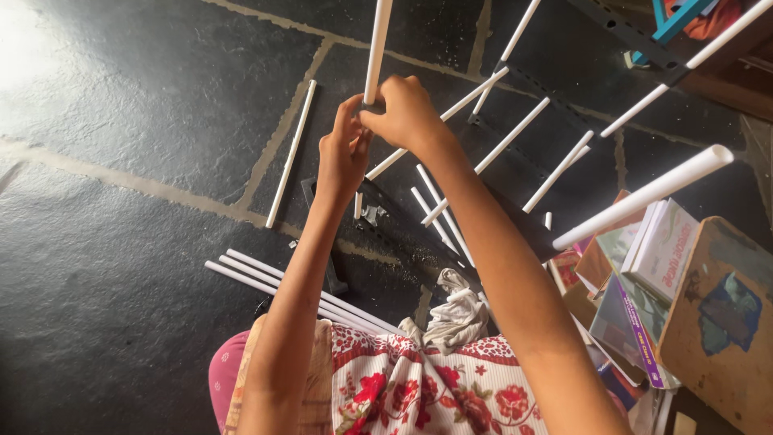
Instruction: The person assembles a white and black plastic rack on the floor. They insert white rods into black side frames, wipe the rods with a cloth, and connect the components to form a multi-tiered structure.
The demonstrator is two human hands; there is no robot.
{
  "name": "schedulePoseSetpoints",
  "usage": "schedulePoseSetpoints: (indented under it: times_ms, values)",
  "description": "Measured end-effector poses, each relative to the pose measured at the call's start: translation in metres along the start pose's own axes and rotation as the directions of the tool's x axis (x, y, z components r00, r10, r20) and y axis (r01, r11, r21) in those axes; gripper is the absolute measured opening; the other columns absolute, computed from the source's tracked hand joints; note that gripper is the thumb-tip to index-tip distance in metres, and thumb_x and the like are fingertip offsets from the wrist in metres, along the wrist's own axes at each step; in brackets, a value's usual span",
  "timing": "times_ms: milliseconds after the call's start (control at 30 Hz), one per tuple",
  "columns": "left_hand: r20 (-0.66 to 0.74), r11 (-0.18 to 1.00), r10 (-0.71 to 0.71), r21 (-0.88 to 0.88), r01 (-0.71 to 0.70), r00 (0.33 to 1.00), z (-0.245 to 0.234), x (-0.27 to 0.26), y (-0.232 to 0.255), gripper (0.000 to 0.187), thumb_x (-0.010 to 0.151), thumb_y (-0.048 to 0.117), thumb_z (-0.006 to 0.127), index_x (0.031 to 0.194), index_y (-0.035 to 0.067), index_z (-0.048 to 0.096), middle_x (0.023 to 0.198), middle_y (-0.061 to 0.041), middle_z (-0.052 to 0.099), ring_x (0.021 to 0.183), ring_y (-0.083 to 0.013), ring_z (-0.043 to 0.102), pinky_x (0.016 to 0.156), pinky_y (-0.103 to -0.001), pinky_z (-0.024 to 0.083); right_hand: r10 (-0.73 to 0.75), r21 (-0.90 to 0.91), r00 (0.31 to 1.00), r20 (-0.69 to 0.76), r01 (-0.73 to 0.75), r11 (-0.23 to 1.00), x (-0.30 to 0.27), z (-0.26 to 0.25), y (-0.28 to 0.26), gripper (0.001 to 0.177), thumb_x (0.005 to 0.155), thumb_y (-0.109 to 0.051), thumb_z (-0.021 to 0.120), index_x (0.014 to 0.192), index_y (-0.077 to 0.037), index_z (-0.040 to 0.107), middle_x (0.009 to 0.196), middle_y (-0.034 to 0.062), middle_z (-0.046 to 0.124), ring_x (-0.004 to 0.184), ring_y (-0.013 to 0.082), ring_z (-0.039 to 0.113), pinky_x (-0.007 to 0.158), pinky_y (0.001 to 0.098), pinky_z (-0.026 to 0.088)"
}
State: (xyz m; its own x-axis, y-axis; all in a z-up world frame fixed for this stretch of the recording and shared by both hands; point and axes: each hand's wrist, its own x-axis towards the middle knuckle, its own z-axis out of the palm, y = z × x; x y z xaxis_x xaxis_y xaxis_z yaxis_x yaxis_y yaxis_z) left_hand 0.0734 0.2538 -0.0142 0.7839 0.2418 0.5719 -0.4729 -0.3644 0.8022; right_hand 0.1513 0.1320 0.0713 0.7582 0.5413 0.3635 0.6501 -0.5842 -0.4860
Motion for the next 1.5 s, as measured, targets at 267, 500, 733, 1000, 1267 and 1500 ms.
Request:
schedulePoseSetpoints:
  times_ms: [267,500,733,1000,1267,1500]
  values:
    - [0.006,0.999,0.048,-0.012,-0.048,0.999,0.007,0.003,-0.016,0.042,0.104,-0.001,0.063,0.142,0.012,0.051,0.124,-0.015,0.076,0.120,-0.0316,0.073,0.097,-0.044,0.058,0.007,0.051,1.000,-0.008,-0.007,0.999,0.001,-0.002,-0.004,0.026,0.079,-0.023,0.077,0.091,0.000,0.080,0.078,0.0189,0.076,0.073,0.0285,0.077,0.072,0.0392,0.062]
    - [-0.256,0.998,-0.051,0.015,0.056,0.965,0.021,-0.056,0.029,0.063,0.105,0.006,0.061,0.157,-0.004,0.026,0.156,-0.032,0.036,0.143,-0.0403,0.044,0.115,-0.049,0.042,-0.033,-0.207,0.965,-0.262,-0.023,0.978,-0.014,-0.016,-0.036,0.073,0.074,-0.046,0.090,0.114,0.009,0.064,0.105,0.0252,0.069,0.101,0.0355,0.070,0.086,0.0415,0.059]
    - [-0.059,0.978,-0.026,-0.210,0.013,0.998,0.097,-0.183,0.132,0.093,0.094,0.016,0.063,0.157,-0.004,-0.004,0.160,-0.034,0.023,0.129,-0.0340,0.054,0.097,-0.044,0.055,-0.117,0.173,0.948,-0.295,0.173,0.970,-0.243,-0.070,-0.072,0.045,0.097,-0.014,0.070,0.138,0.002,0.062,0.148,0.0248,0.059,0.115,0.0273,0.072,0.094,0.0342,0.062]
    - [0.011,0.922,-0.276,0.287,0.261,0.961,0.174,-0.173,0.172,0.091,0.094,0.009,0.061,0.163,-0.001,0.002,0.085,-0.022,0.075,0.065,-0.0364,0.072,0.053,-0.043,0.057,-0.202,-0.298,0.484,-0.851,-0.128,0.946,-0.386,-0.116,-0.018,0.009,0.097,0.000,0.068,0.101,0.004,0.061,0.097,0.0123,0.065,0.082,0.0239,0.065,0.074,0.0317,0.053]
    - [0.224,0.962,-0.184,0.242,0.128,0.957,0.123,-0.155,0.120,0.101,0.095,0.003,0.062,0.160,0.004,-0.016,0.077,-0.013,0.071,0.058,-0.0204,0.070,0.046,-0.028,0.056,0.089,-0.070,0.551,-0.830,-0.261,0.963,-0.399,-0.092,0.026,0.008,0.097,0.001,0.070,0.104,0.000,0.067,0.089,0.0071,0.064,0.076,0.0170,0.063,0.072,0.0286,0.050]
    - [0.239,0.976,-0.055,0.218,0.002,0.969,0.011,-0.108,0.067,0.107,0.095,-0.001,0.066,0.163,0.009,-0.015,0.082,-0.012,0.074,0.072,-0.0182,0.075,0.068,-0.028,0.067,0.317,0.118,0.655,-0.686,-0.329,0.937,-0.402,-0.061,0.066,0.009,0.096,-0.002,0.068,0.106,-0.002,0.069,0.086,0.0069,0.064,0.073,0.0144,0.065,0.069,0.0272,0.052]
